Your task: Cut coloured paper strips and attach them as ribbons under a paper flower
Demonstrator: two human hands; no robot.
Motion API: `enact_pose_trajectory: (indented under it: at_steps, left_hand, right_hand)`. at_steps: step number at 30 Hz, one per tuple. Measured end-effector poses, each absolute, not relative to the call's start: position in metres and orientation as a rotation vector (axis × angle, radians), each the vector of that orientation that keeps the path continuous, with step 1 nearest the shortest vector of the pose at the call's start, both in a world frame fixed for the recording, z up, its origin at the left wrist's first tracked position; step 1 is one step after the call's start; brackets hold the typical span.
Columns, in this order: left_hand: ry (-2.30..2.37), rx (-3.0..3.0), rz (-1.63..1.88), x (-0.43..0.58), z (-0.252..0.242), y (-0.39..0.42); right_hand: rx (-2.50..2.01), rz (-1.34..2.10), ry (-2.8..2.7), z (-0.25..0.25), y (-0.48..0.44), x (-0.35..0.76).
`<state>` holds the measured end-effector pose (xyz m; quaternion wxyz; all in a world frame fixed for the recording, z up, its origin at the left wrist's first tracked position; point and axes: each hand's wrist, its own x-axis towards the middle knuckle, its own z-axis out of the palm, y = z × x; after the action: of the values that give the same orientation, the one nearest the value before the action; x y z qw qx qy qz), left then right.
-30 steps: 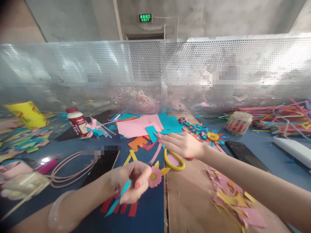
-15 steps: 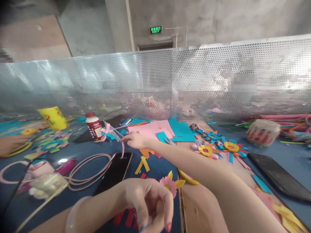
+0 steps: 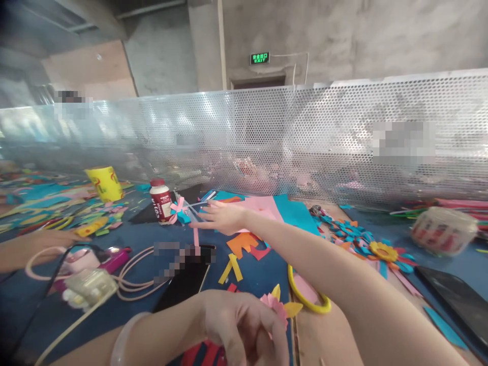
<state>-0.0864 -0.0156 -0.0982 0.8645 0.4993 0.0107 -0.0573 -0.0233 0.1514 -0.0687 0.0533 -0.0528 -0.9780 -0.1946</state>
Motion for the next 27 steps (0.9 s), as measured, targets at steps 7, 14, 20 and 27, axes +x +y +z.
enact_pose_trajectory:
  at_steps: [7,14,20,27]
  left_hand:
    - [0.072,0.867,0.318,-0.078,-0.102,-0.023]
    - [0.177,0.597,0.661,-0.075,-0.098,-0.013]
    - [0.276,0.416,0.784,-0.074,-0.100,0.000]
    - [0.592,0.405,1.049,-0.074,-0.095,0.017]
  right_hand:
    - [-0.227,-1.197,-2.794,-0.039,0.192,0.041]
    - [-0.366,-1.238,-2.766,-0.081,0.191,0.094]
    - [-0.346,-1.229,-2.797,-0.098,0.176,0.076]
    - [-0.530,-1.254,-2.726,-0.096,0.173,0.094]
